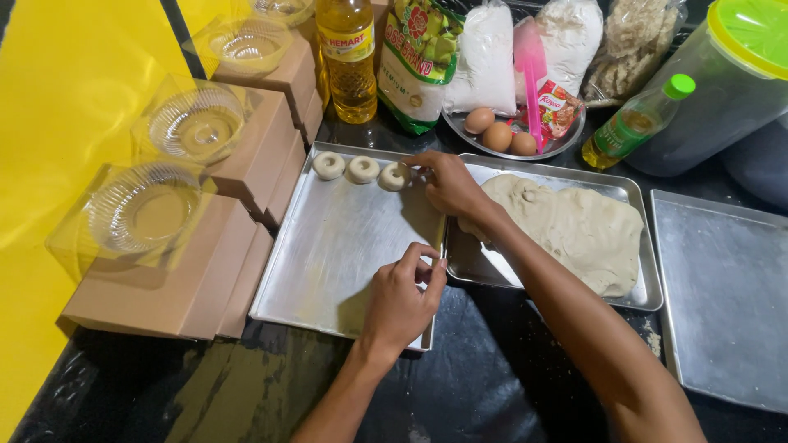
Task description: Shaping dough into donut rings and arranging them on a tray.
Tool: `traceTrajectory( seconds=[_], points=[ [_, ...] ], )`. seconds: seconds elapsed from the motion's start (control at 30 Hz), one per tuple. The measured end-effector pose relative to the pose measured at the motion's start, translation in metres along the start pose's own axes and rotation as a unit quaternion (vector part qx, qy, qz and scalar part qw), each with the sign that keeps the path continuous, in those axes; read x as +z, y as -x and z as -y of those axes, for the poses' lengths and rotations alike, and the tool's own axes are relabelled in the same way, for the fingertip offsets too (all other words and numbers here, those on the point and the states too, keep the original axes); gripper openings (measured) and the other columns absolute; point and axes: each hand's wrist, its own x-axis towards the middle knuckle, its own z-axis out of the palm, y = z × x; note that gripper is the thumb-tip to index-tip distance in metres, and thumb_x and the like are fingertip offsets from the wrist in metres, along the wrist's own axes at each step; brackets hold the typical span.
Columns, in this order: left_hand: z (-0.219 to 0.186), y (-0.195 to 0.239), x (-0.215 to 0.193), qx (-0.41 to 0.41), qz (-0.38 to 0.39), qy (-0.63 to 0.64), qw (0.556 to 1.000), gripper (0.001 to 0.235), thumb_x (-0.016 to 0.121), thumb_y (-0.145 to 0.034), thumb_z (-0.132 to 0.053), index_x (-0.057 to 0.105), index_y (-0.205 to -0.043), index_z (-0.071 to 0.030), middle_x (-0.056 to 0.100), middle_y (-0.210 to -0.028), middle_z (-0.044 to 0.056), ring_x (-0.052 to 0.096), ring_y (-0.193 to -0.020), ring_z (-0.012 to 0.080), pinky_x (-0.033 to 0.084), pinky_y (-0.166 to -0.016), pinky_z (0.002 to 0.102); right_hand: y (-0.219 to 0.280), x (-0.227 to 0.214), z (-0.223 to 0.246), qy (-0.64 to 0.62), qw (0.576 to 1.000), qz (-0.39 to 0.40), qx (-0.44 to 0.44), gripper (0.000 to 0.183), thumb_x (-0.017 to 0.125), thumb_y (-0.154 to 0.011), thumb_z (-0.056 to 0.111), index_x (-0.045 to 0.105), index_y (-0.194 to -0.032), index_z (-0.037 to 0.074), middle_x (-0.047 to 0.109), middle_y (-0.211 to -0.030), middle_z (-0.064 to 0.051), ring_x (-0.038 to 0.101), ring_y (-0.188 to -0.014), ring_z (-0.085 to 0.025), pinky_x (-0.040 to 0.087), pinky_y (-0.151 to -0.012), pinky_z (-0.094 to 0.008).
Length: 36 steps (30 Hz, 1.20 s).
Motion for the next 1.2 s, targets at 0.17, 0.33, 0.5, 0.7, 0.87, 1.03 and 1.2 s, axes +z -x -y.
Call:
traceTrajectory(
  seconds=[0.17,0.33,0.5,0.7,0.87,1.03,1.2],
  points=[
    [-0.006,-0.001,-0.004,-0.023,-0.002,-0.006,1.0,0.015,0.068,-0.094,-0.02,0.066,-0.1,-0.006,0.075,-0.073,0.012,0.077,-0.067,0.0254,0.06,-0.06,0.036,0.0,-0.023,-0.008,0.084,0.991,-0.092,-0.051,0.052,0.053,-0.069,-0.014,0.074,-0.114,0.003,0.072,-0.111,-0.019,0.069,-0.104,-0.034,0.054,-0.094,-0.043],
    [-0.006,0.001,-0.002,-0.005,-0.006,0.005,1.0,0.015,0.069,-0.094,-0.02,0.066,-0.099,-0.006,0.075,-0.073,0.012,0.076,-0.067,0.0264,0.059,-0.062,0.037,0.011,-0.027,0.006,0.2,0.973,-0.096,-0.059,0.04,0.06,-0.073,-0.01,0.08,-0.102,0.009,0.069,-0.106,-0.014,0.059,-0.105,-0.036,0.046,-0.088,-0.046],
    [-0.004,0.0,-0.002,-0.009,0.001,-0.015,1.0,0.015,0.068,-0.094,-0.021,0.067,-0.098,-0.007,0.075,-0.072,0.012,0.076,-0.065,0.0263,0.058,-0.06,0.037,0.02,-0.003,0.013,0.245,0.967,-0.022,-0.065,0.047,0.065,-0.075,-0.003,0.078,-0.117,0.01,0.063,-0.112,-0.013,0.055,-0.104,-0.033,0.041,-0.084,-0.047],
    [-0.009,0.001,-0.003,-0.011,0.003,-0.01,1.0,0.015,0.069,-0.094,-0.021,0.067,-0.097,-0.006,0.074,-0.07,0.012,0.075,-0.064,0.0266,0.057,-0.059,0.037,0.024,-0.001,0.015,0.222,0.974,-0.029,-0.044,0.046,0.067,-0.076,0.0,0.077,-0.119,0.01,0.064,-0.113,-0.012,0.056,-0.104,-0.033,0.042,-0.084,-0.045],
    [-0.008,0.001,-0.002,-0.007,0.002,-0.006,1.0,0.014,0.068,-0.094,-0.02,0.067,-0.097,-0.006,0.074,-0.071,0.012,0.075,-0.064,0.0271,0.057,-0.059,0.037,0.025,0.009,-0.002,0.221,0.973,-0.046,-0.053,0.044,0.068,-0.076,0.002,0.077,-0.118,0.009,0.066,-0.114,-0.014,0.058,-0.106,-0.034,0.043,-0.086,-0.045],
    [-0.005,0.0,-0.001,0.001,-0.006,-0.003,1.0,0.014,0.068,-0.094,-0.02,0.067,-0.097,-0.006,0.073,-0.07,0.012,0.075,-0.064,0.027,0.057,-0.06,0.037,0.024,0.015,0.0,0.218,0.975,-0.041,-0.015,0.043,0.07,-0.074,0.003,0.079,-0.115,0.012,0.066,-0.112,-0.014,0.058,-0.105,-0.034,0.043,-0.086,-0.047],
    [-0.005,0.001,-0.001,-0.005,-0.005,0.0,1.0,0.013,0.068,-0.093,-0.02,0.068,-0.096,-0.007,0.073,-0.07,0.012,0.075,-0.064,0.0265,0.057,-0.06,0.037,0.022,0.019,0.003,0.222,0.972,-0.074,0.0,0.04,0.074,-0.067,0.005,0.08,-0.106,0.01,0.065,-0.114,-0.012,0.057,-0.109,-0.033,0.041,-0.087,-0.048]
  ],
)
